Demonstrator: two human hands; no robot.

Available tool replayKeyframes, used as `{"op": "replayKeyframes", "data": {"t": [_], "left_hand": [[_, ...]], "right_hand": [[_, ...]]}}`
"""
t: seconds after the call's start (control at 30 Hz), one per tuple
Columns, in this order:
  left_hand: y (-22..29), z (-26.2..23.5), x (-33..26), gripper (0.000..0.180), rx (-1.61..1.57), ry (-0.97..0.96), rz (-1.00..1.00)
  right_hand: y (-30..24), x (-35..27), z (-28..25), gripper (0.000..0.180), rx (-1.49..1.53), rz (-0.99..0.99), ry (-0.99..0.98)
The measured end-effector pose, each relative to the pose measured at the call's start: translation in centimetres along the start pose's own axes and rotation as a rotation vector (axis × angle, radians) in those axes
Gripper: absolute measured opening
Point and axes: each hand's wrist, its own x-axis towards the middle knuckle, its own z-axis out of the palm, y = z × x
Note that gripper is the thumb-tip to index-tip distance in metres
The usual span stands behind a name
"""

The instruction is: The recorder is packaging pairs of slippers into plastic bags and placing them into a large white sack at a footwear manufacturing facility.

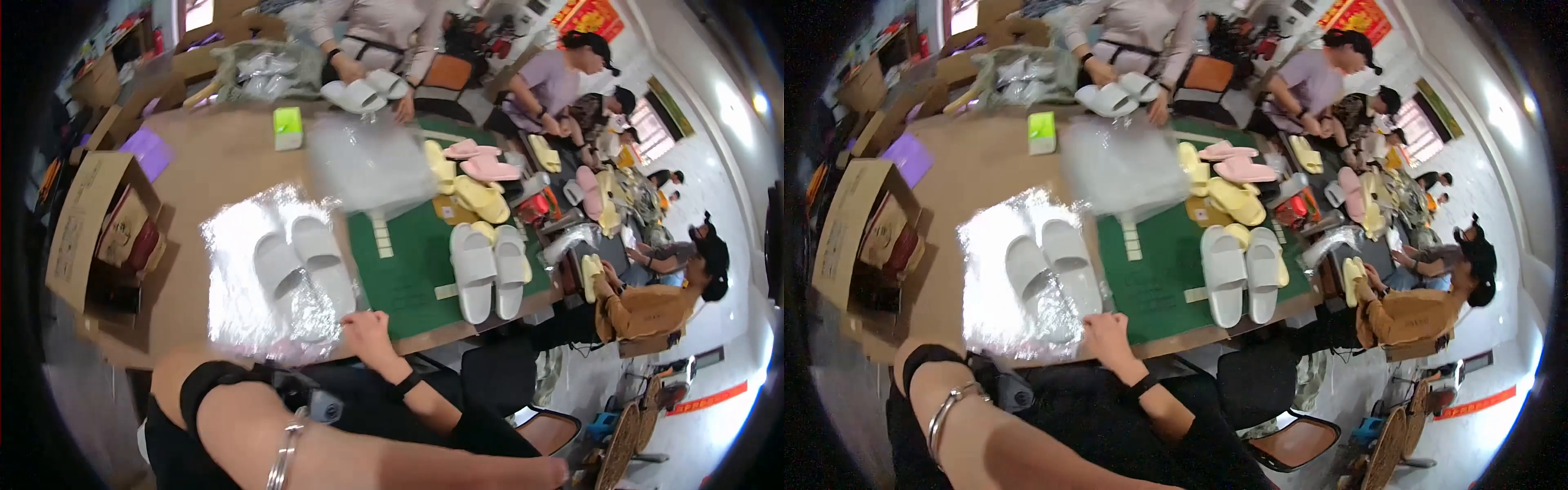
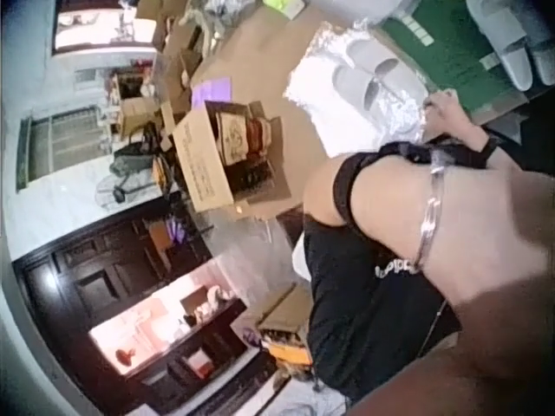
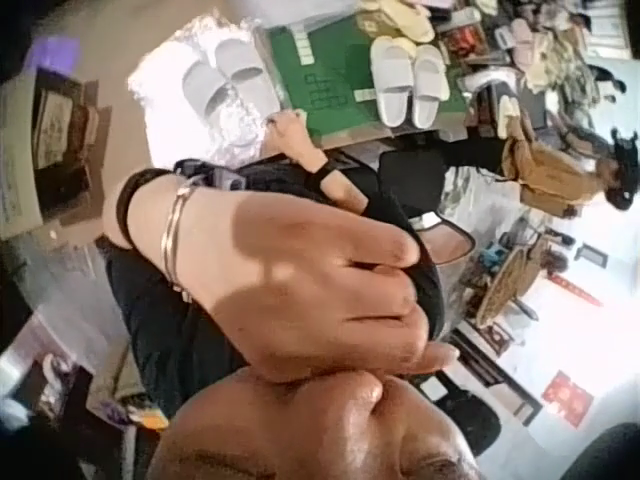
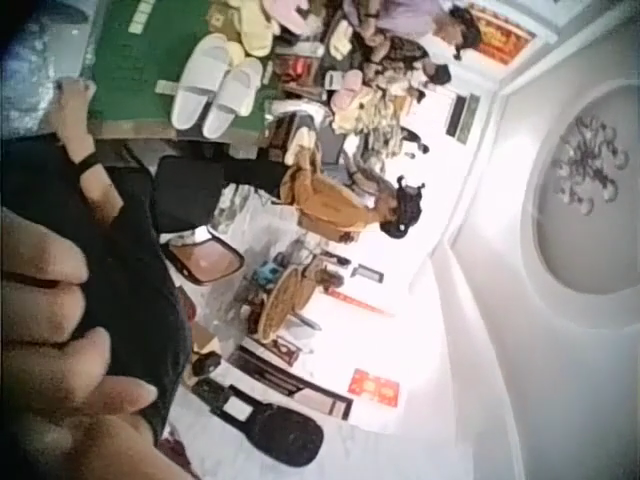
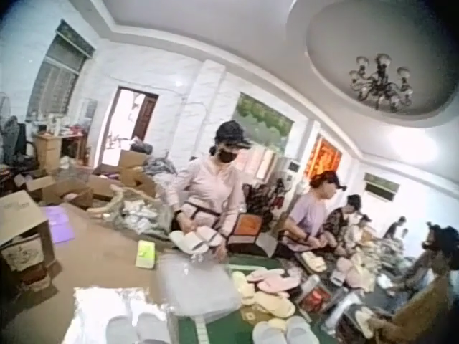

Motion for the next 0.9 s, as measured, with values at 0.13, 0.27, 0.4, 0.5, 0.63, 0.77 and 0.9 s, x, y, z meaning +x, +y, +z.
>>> {"op": "replayKeyframes", "data": {"t": [0.13,0.27,0.4,0.5,0.63,0.77,0.9], "left_hand": [[-1.5,1.3,-1.4,0.013,0.147,-0.036,0.139],[-7.2,3.2,-5.9,0.022,0.278,-0.263,-0.051],[-13.2,-0.7,-15.0,0.01,0.663,-0.269,-0.706],[-17.7,-0.6,-29.4,0.012,0.946,-0.237,-1.31],[-18.4,1.5,-36.9,0.024,1.023,0.491,-1.276],[-20.9,1.5,-40.8,0.059,0.939,1.206,-1.55],[-24.0,2.4,-45.3,0.091,0.622,1.526,-1.794]], "right_hand": [[0.8,0.1,0.1,0.014,-0.033,-0.017,0.049],[1.6,0.2,-0.5,0.016,0.034,0.069,-0.026],[2.5,-0.1,0.7,0.021,0.069,0.14,0.074],[3.2,0.5,0.4,0.023,-0.012,0.143,0.05],[6.9,0.3,2.5,0.029,-0.046,0.234,0.201],[9.4,1.2,4.0,0.044,0.11,0.464,0.186],[10.7,3.2,5.7,0.071,0.208,0.589,0.007]]}}
